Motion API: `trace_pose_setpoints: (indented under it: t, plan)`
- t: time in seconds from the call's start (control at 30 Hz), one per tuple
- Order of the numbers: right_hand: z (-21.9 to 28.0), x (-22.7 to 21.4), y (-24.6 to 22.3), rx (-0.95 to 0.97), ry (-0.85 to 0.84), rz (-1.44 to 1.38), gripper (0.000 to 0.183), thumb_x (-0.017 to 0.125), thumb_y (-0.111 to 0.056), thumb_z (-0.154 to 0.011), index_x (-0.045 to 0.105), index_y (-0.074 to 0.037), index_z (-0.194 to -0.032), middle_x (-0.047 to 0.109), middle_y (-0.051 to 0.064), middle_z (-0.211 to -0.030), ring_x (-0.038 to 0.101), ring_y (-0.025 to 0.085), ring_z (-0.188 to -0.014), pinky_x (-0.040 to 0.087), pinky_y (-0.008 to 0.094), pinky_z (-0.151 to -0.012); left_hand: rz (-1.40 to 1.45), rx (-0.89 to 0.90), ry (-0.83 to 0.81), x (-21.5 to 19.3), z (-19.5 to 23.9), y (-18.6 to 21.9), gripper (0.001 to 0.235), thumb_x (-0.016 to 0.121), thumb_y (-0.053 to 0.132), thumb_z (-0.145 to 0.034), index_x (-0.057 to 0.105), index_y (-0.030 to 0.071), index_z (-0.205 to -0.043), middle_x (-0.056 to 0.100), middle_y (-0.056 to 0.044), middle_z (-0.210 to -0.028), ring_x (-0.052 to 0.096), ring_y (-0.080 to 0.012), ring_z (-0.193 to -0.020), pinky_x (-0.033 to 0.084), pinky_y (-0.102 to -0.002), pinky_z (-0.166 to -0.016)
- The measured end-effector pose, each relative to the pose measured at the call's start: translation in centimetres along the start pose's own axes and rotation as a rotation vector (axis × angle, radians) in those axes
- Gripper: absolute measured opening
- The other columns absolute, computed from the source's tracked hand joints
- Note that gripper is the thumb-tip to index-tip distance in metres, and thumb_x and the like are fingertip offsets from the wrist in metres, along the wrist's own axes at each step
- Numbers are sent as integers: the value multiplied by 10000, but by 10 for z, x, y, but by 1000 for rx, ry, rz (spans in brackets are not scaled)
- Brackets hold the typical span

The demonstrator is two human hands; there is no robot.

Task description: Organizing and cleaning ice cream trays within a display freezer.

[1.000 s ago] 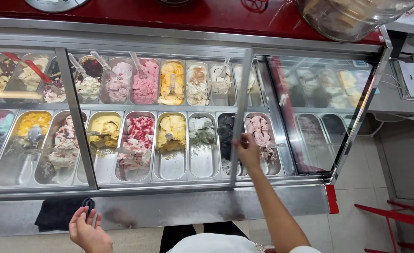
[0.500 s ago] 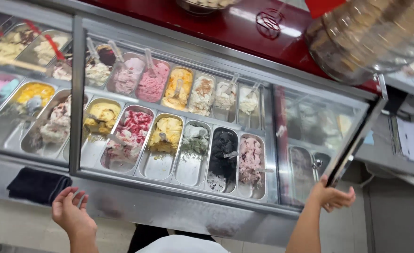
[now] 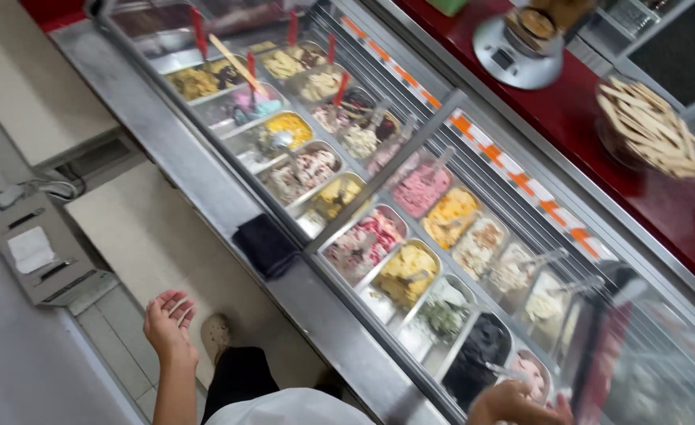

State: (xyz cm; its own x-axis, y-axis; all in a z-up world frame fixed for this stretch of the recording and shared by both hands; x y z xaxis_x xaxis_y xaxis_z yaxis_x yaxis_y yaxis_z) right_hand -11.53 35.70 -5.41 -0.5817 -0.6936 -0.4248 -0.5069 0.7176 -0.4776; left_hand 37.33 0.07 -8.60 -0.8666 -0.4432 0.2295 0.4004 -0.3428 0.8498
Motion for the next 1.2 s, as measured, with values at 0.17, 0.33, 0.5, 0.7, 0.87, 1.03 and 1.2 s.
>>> trace_pose_setpoints:
  t: [0.17, 0.33, 0.5, 0.7, 0.87, 1.03, 1.2]
  plan:
    - [58, 83, -273, -41, -300, -435, 391, 482, 110, -807, 400, 12, -1176, 336, 210, -1312, 342, 390, -1213, 310, 503, -1042, 93, 29, 64, -53, -94, 68, 337, 338, 311, -1098, 567, 91, -1210, 604, -38, -1124, 550, -163, -956, 454, -315, -882]
    - [102, 138, -445, -72, -362, -660, 500, 506, 108, -779, 396, -11, -1252, 349, 175, -1304, 381, 337, -1177, 370, 438, -982, 61, 147, 86, -107, -184, 155, 298, 370, 290, -1107, 587, 97, -1172, 645, -45, -1072, 584, -153, -922, 466, -303, -865]
    - [163, 199, -558, -181, -584, -722, 435, 571, 32, -819, 479, -17, -1241, 408, 168, -1265, 403, 329, -1177, 373, 420, -976, -18, 176, 122, -98, -242, 215, 246, 394, 215, -1062, 603, 119, -1148, 653, -25, -1059, 585, -122, -898, 452, -255, -830]
    - [217, 353, -693, -584, -1321, -493, 471, 519, -297, -1027, 464, -325, -1493, 686, -29, -1270, 564, 369, -1241, 406, 643, -966, -494, 100, -275, 44, -321, 270, 269, 514, 269, -1045, 694, 133, -1191, 681, -77, -1234, 597, -210, -1075, 454, -338, -916]
    - [210, 460, -844, -980, -1169, -287, 440, 533, -390, -1023, 497, -308, -1454, 526, -69, -1437, 414, 341, -1365, 342, 680, -1028, -778, 262, -643, 158, -429, 300, 341, 571, 202, -1011, 683, 180, -1332, 574, -54, -1464, 594, -262, -1281, 456, -440, -1071]
    - [205, 558, -942, -1075, -859, -174, 463, 647, -272, -971, 525, -227, -1415, 496, -42, -1444, 382, 359, -1378, 255, 701, -1016, -755, 235, -721, 223, -495, 327, 336, 531, 176, -1043, 662, 124, -1348, 552, -119, -1474, 565, -335, -1316, 460, -483, -1054]
    - [201, 571, -969, -1008, -801, -210, 329, 709, -208, -943, 607, -176, -1254, 539, -5, -1265, 423, 292, -1261, 210, 620, -1017, -809, 197, -708, 256, -565, 324, 339, 559, 166, -1027, 650, 90, -1344, 587, -143, -1417, 609, -306, -1251, 484, -448, -1039]
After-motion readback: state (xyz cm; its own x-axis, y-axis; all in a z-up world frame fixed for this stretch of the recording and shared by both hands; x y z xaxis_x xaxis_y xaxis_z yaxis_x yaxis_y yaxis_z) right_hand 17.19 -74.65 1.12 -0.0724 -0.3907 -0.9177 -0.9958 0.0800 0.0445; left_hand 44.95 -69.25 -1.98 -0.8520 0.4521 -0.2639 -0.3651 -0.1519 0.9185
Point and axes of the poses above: each hand's wrist, its own z-axis away from the middle knuckle, its own x-axis out of the palm, y = z × x, the point moved 3 cm from there along -z, towards the middle knuckle
